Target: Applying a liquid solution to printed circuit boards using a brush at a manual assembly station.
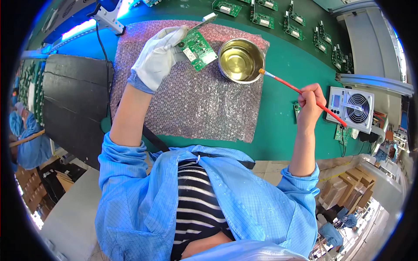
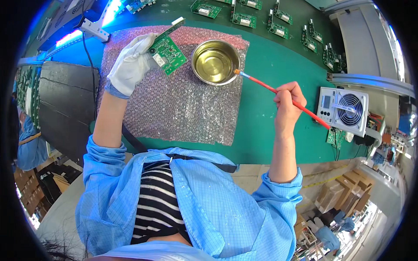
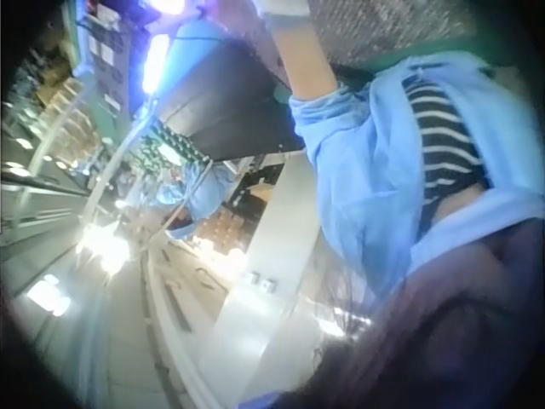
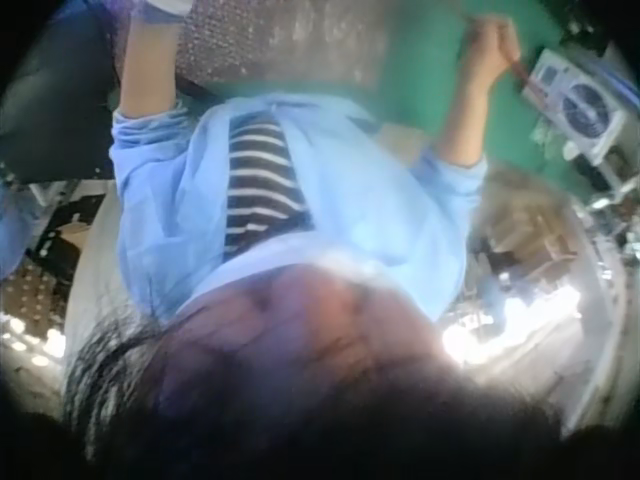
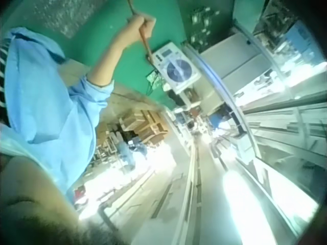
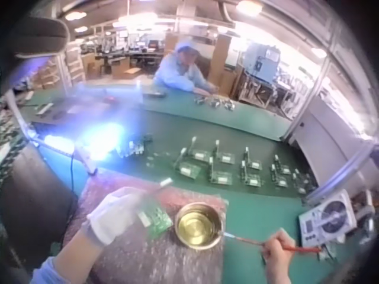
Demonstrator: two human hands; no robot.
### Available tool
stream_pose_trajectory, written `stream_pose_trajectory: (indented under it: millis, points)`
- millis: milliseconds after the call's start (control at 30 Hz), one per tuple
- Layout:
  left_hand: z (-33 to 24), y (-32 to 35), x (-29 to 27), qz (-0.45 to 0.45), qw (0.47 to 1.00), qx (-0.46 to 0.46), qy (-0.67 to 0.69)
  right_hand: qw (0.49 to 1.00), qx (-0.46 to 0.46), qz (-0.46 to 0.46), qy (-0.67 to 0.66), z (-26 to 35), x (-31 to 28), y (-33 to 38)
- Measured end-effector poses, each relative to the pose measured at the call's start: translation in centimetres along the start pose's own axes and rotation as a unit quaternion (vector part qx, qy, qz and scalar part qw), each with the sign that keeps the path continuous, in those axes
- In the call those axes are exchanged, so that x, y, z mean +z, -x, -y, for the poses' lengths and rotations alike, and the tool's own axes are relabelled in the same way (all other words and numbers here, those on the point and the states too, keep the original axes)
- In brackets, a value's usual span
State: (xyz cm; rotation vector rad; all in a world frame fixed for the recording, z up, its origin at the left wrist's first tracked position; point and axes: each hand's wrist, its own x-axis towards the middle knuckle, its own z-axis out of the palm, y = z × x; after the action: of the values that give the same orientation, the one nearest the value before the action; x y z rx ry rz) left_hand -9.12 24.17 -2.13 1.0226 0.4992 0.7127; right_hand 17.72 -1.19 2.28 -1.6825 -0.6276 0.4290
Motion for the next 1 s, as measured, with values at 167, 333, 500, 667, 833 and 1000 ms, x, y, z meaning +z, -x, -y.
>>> stream_pose_trajectory:
  millis: [167,333,500,667,833,1000]
  points:
    - [-0.5,-0.4,1.9,0.016,0.998,0.010,-0.059,0.998,0.019,-0.011,-0.062,1.2,0.3,0.1]
    - [-0.9,0.0,3.9,0.063,0.992,-0.089,-0.064,0.979,0.008,0.073,-0.190,2.3,2.9,0.2]
    - [-1.1,0.7,4.7,0.085,0.979,-0.123,-0.135,0.968,0.015,0.142,-0.206,2.7,5.9,0.6]
    - [-1.0,1.1,4.9,0.092,0.979,-0.123,-0.133,0.979,0.023,0.126,-0.160,2.7,6.8,0.7]
    - [-0.9,1.3,4.9,0.096,0.978,-0.132,-0.131,0.980,0.008,0.117,-0.164,2.4,6.4,0.6]
    - [-1.0,1.4,5.0,0.074,0.980,-0.120,-0.138,0.986,-0.013,0.099,-0.134,2.2,6.4,0.9]
